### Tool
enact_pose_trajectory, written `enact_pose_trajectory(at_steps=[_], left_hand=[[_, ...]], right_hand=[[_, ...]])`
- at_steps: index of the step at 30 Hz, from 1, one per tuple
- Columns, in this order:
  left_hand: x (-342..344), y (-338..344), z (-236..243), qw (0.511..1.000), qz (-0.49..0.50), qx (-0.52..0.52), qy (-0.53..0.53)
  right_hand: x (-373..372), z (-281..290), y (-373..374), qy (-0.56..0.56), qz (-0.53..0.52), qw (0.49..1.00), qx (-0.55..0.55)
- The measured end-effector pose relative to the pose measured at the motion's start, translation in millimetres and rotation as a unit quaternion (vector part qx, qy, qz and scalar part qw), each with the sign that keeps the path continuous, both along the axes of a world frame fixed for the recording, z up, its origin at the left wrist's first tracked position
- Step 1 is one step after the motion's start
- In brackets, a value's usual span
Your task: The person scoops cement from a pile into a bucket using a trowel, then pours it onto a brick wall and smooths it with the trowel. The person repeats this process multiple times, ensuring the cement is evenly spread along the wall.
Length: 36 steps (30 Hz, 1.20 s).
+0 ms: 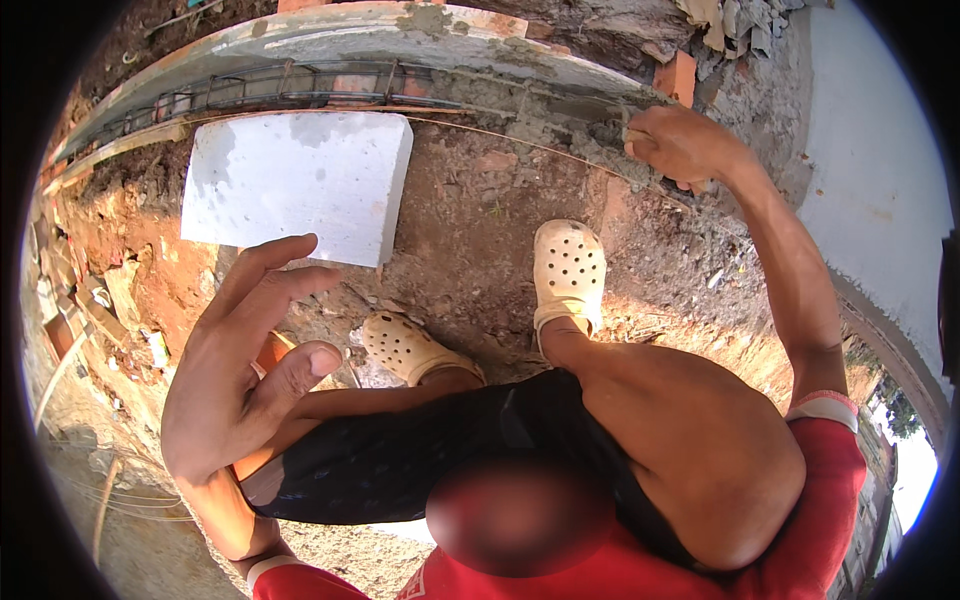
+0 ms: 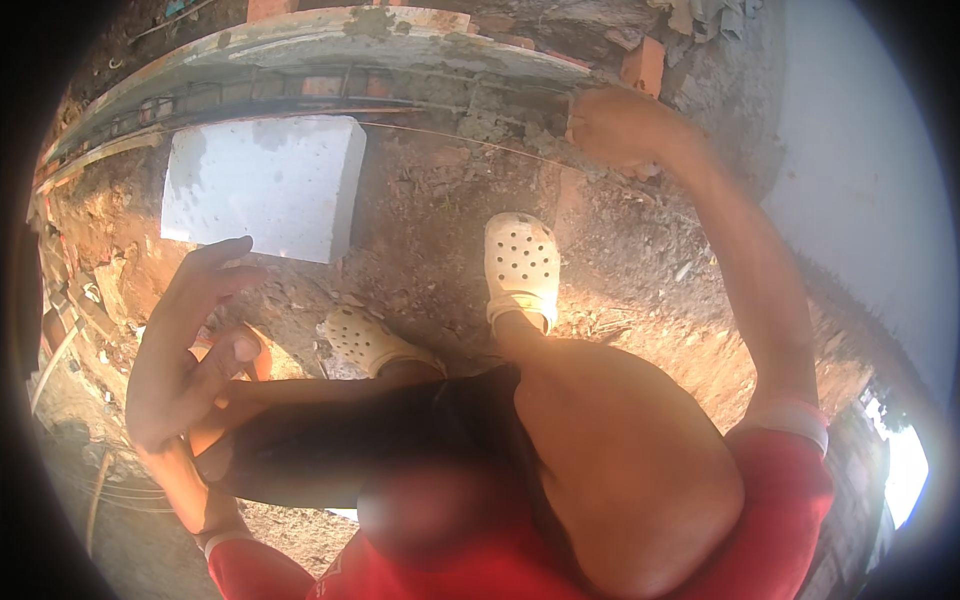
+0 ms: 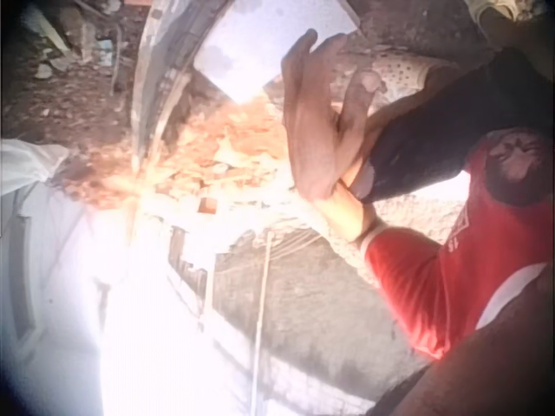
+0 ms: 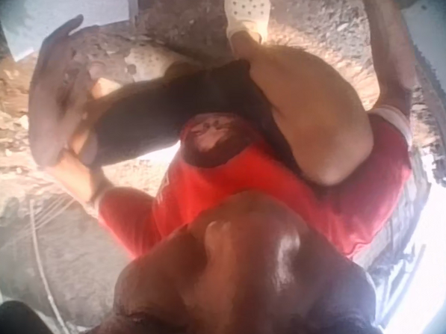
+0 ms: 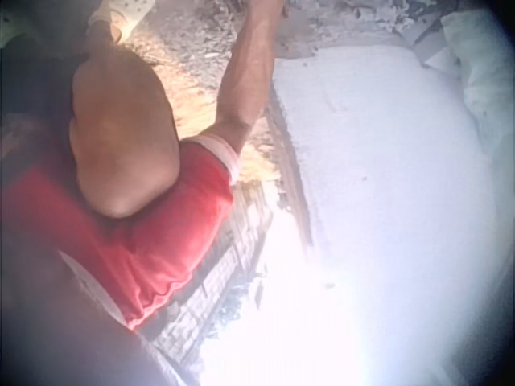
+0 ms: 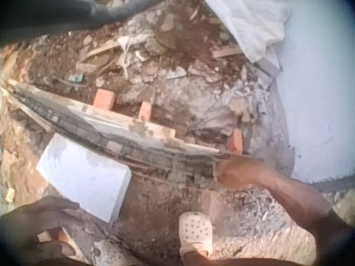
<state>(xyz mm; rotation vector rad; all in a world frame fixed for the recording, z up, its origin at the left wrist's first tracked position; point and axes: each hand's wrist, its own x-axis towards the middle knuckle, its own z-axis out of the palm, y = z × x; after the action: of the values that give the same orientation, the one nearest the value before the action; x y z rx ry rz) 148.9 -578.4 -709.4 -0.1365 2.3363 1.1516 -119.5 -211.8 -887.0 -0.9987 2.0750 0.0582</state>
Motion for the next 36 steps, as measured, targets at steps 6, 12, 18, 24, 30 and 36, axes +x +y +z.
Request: enact_pose_trajectory(at_steps=[6,12,18,24,30,36], left_hand=[[1.2,-3.6,5.1,1.000,-0.009,-0.008,-0.018],[-4.1,-2.4,-0.2,1.000,-0.019,-0.007,-0.014],[-2.3,-3.5,-0.6,1.000,-0.015,-0.005,-0.015],[-3.1,0.1,-0.2,1.000,-0.012,0.001,-0.013],[-0.5,2.1,0.9,0.998,0.022,0.017,-0.052],[-3.7,0.2,-2.0,0.999,-0.024,0.001,-0.026]], right_hand=[[20.2,123.7,37.3,-0.039,-0.214,0.975,0.053],[43.6,133.7,70.5,-0.100,-0.328,0.932,0.119],[53.1,132.2,111.0,-0.001,-0.351,0.932,0.096],[57.7,122.8,85.6,-0.057,-0.366,0.922,0.109],[54.8,109.1,79.1,-0.038,-0.365,0.926,0.093],[55.4,125.7,105.4,-0.057,-0.400,0.910,0.086]])
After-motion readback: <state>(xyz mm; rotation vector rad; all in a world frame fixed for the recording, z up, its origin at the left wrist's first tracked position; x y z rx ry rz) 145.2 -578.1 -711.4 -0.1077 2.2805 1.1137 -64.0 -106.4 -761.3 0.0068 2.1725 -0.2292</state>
